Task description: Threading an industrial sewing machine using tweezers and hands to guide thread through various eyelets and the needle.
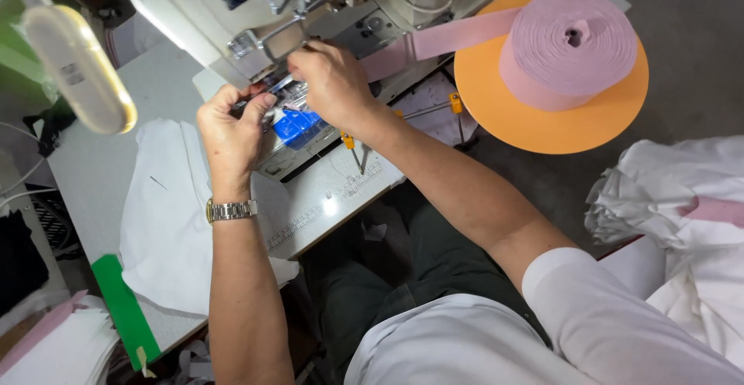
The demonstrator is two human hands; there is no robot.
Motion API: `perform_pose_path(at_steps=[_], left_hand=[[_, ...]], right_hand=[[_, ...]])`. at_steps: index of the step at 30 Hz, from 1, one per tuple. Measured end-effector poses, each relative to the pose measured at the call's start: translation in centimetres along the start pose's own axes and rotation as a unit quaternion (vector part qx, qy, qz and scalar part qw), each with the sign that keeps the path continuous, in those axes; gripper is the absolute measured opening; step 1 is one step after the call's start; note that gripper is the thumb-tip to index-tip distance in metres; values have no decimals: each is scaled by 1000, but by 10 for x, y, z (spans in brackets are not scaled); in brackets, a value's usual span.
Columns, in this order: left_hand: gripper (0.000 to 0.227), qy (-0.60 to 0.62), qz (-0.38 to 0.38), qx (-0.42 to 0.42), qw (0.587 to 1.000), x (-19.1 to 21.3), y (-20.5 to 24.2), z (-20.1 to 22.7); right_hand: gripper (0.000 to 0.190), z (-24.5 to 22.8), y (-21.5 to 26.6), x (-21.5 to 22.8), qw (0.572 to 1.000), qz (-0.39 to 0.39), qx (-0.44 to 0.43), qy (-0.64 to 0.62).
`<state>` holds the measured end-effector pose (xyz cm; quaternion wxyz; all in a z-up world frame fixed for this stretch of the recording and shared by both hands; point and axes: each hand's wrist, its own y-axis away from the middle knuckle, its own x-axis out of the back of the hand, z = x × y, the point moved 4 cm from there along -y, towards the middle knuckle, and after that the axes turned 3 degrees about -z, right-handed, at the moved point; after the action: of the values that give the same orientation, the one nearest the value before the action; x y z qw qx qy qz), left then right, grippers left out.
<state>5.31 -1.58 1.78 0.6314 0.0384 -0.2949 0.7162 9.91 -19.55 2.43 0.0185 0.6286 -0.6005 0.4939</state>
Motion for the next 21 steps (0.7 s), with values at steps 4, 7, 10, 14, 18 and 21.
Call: perform_pose_path(at_steps=[4, 7, 10, 14, 18, 21], left_hand=[[9, -43, 32, -34, 998, -1, 2, 8], [11, -111, 58, -118, 985, 1, 5, 5], [14, -151, 76, -141, 975, 7, 5, 4], [14, -176, 76, -151, 970, -2, 1, 10], [17, -102, 61, -157, 980, -9, -2, 14], [20, -91, 80, -170, 978, -6, -7, 8]], right_hand=[[9, 2, -10, 4, 991, -90, -15, -94], [9, 19, -7, -25, 990, -73, 46, -111], [7, -1, -1, -7, 998, -49, 45, -11], [11, 0, 9, -26, 999, 4, 34, 31], [13, -8, 13, -29, 981, 157, 90, 69], [13, -6, 12, -36, 983, 150, 95, 36]])
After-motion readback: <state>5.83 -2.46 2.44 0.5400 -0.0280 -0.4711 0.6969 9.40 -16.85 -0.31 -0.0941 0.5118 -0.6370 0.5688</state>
